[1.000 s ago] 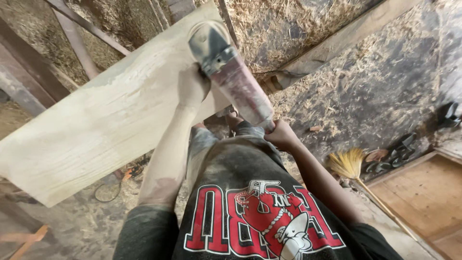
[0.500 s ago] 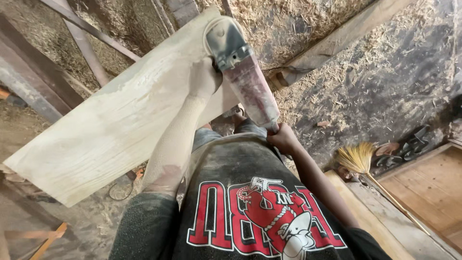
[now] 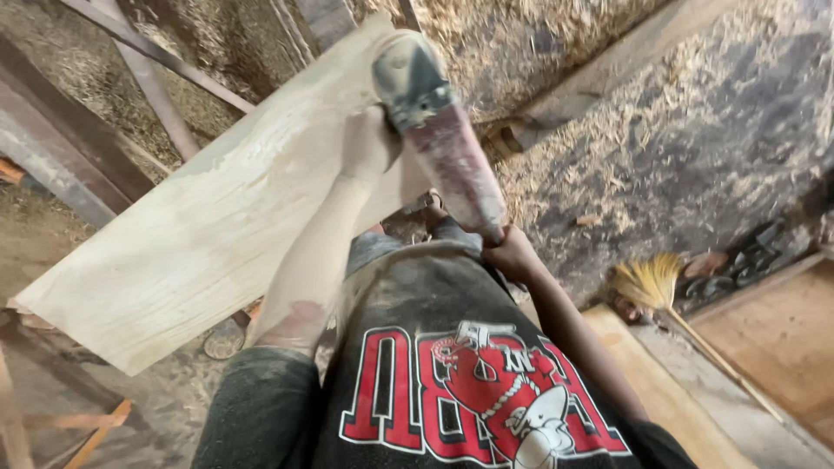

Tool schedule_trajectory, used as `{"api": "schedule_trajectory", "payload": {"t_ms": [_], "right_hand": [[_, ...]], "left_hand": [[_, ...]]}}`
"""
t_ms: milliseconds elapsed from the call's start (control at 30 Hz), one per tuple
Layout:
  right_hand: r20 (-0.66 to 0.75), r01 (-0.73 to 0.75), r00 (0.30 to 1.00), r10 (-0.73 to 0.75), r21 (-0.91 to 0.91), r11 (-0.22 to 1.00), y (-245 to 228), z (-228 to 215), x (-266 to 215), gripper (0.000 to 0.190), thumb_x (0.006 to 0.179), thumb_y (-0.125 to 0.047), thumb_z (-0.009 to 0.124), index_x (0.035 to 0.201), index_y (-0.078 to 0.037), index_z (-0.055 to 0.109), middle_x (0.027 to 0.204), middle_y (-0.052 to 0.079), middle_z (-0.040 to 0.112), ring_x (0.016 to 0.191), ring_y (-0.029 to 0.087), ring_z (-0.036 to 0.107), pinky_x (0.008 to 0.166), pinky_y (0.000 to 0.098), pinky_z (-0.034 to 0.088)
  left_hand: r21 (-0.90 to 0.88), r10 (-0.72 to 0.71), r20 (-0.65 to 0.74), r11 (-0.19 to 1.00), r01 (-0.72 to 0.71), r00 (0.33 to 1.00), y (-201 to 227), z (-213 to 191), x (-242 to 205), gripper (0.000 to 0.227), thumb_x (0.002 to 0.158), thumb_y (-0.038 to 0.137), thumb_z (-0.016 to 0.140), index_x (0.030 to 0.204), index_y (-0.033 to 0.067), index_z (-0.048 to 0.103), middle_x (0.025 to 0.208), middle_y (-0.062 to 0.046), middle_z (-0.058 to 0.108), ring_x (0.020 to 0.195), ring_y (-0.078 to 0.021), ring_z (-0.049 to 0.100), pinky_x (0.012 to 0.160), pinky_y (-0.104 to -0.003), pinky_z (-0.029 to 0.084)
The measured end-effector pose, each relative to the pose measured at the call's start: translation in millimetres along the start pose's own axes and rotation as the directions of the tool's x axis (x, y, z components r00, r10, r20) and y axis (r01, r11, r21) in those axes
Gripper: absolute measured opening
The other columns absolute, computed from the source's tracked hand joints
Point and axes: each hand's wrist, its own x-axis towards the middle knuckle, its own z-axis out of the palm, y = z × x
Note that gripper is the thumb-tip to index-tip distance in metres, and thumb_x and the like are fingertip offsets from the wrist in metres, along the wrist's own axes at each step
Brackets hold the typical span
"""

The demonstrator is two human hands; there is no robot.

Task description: The person positions a large wooden plank on supports, then uses a handheld electric sander to smooth the plank's surface. The person moves the sander back and forth across the wood, covering the entire area.

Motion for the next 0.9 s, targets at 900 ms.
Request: {"api": "schedule_trajectory", "payload": {"t_ms": [900], "right_hand": [[-0.069,0.081,0.994,-0.080,0.007,0.997,-39.8,21.7,25.9,0.021,0.071,-0.007,0.073,0.089,0.002,0.066,0.074,0.010,0.070,0.063,0.020,0.067,0.061,0.0354,0.058]], "left_hand": [[0.061,-0.131,0.095,0.990,0.125,0.987,-41.5,-27.8,41.8,0.022,0.091,0.018,0.070,0.077,0.0019,0.070,0.066,-0.016,0.070,0.057,-0.0291,0.072,0.055,-0.042,0.059]]}}
